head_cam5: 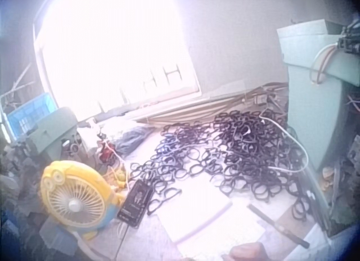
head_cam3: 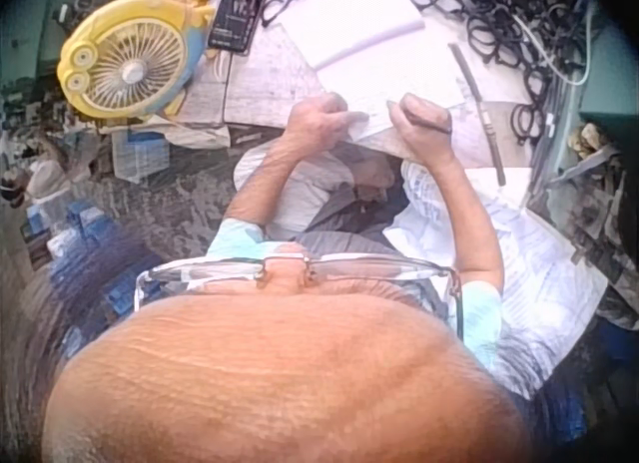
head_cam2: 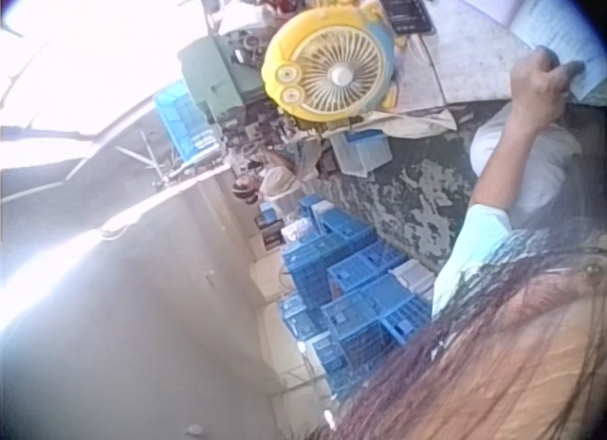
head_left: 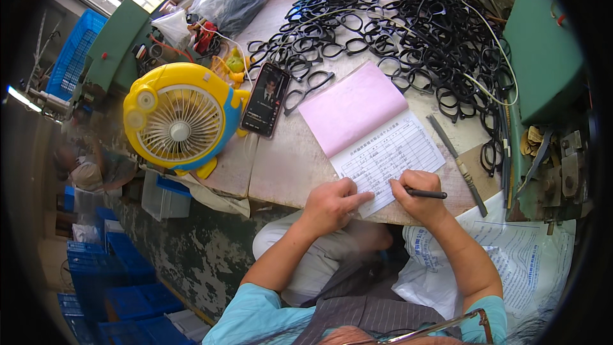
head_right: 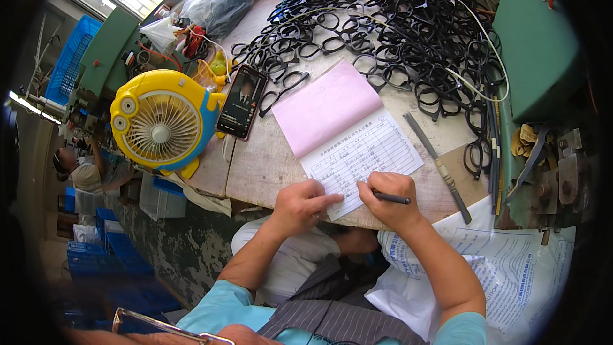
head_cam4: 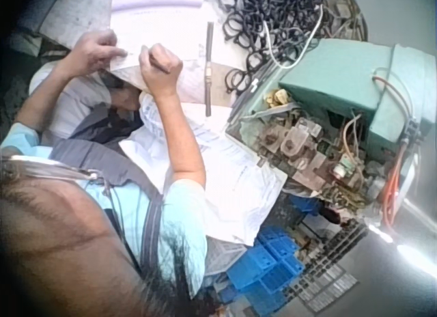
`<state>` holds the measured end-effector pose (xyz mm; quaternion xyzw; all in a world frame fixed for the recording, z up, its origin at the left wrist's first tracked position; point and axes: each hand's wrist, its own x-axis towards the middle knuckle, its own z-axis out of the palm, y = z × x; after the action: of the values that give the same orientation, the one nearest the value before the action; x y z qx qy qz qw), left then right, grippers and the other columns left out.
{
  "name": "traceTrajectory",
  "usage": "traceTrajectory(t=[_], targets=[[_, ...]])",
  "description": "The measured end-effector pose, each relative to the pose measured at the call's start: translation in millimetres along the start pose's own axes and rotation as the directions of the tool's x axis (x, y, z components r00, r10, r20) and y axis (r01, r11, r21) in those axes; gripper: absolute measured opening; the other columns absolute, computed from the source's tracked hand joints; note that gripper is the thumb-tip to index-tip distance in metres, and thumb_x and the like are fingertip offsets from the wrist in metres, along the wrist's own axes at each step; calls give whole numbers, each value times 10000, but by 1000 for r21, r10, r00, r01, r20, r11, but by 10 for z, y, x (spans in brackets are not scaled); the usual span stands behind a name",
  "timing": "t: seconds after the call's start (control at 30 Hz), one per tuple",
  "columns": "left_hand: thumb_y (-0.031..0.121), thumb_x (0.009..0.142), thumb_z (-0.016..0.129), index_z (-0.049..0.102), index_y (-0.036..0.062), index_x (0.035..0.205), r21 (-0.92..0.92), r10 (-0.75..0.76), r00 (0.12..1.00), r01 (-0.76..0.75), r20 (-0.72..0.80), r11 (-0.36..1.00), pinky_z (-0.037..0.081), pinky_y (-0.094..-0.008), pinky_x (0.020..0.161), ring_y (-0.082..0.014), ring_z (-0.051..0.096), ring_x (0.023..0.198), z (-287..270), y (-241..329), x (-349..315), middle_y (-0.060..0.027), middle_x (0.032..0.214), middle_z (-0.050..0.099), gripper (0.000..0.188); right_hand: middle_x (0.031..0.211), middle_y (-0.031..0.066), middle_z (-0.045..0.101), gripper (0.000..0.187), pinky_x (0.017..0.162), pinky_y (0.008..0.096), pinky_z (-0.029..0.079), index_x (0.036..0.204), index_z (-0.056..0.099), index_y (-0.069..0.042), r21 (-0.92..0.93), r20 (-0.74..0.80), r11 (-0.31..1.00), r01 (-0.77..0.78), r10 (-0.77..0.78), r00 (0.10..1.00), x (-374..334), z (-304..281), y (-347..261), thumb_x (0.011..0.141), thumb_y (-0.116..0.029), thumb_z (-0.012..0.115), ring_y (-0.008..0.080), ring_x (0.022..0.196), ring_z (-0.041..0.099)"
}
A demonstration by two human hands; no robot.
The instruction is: The person writes on a notepad, then picks up a pair of eyeglasses and uses a metal file to smooth the frame. The person repeats this filing process on several pairs of eyeglasses, placing each finished pair back on the table.
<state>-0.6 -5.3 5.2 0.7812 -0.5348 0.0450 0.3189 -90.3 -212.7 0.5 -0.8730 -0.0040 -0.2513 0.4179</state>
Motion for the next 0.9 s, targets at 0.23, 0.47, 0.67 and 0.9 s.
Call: traceTrajectory(t=[0.23, 0.47, 0.67, 0.9], targets=[[39, 603, 688, 737, 197, 957, 5, 3, 1000, -3, 16, 1000, 467, -336, 538, -202, 573, 625, -36, 10, 34, -9, 727, 551, 390, 540, 99, 516, 248, 457, 370, 419, 603, 508, -45, 53, -19, 997, -53, 54, 998, 26, -22, -45, 756, -61, 702, 274, 477, 540], [42, 580, 707, 750, 221, 948, 34, -37, 999, 36, 28, 999, 467, -324, 527, -190, 564, 597, -8, -7, -4, -1, 716, 547, 411, 549, 83, 512, 242, 451, 359, 417, 610, 502, -39, -9, 7, 999, -39, 39, 999, 7, -4, -20, 760, -46, 692, 255, 470, 535], [37, 566, 708, 751, 219, 948, -2, -34, 999, 34, -25, 999, 470, -314, 522, -175, 559, 601, 4, -9, -16, 6, 706, 537, 425, 515, 82, 489, 259, 435, 329, 396, 601, 486, -41, -34, 18, 996, -77, 78, 997, 13, 1, -53, 767, -44, 684, 221, 438, 510], [38, 588, 694, 748, 212, 939, 1, -18, 998, 18, -53, 1000, 462, -305, 508, -168, 555, 590, 27, -42, -38, 6, 703, 537, 395, 510, 78, 479, 261, 434, 316, 379, 602, 477, -38, -28, -15, 990, -137, 136, 991, 9, 24, -62, 768, -37, 679, 199, 432, 480]])
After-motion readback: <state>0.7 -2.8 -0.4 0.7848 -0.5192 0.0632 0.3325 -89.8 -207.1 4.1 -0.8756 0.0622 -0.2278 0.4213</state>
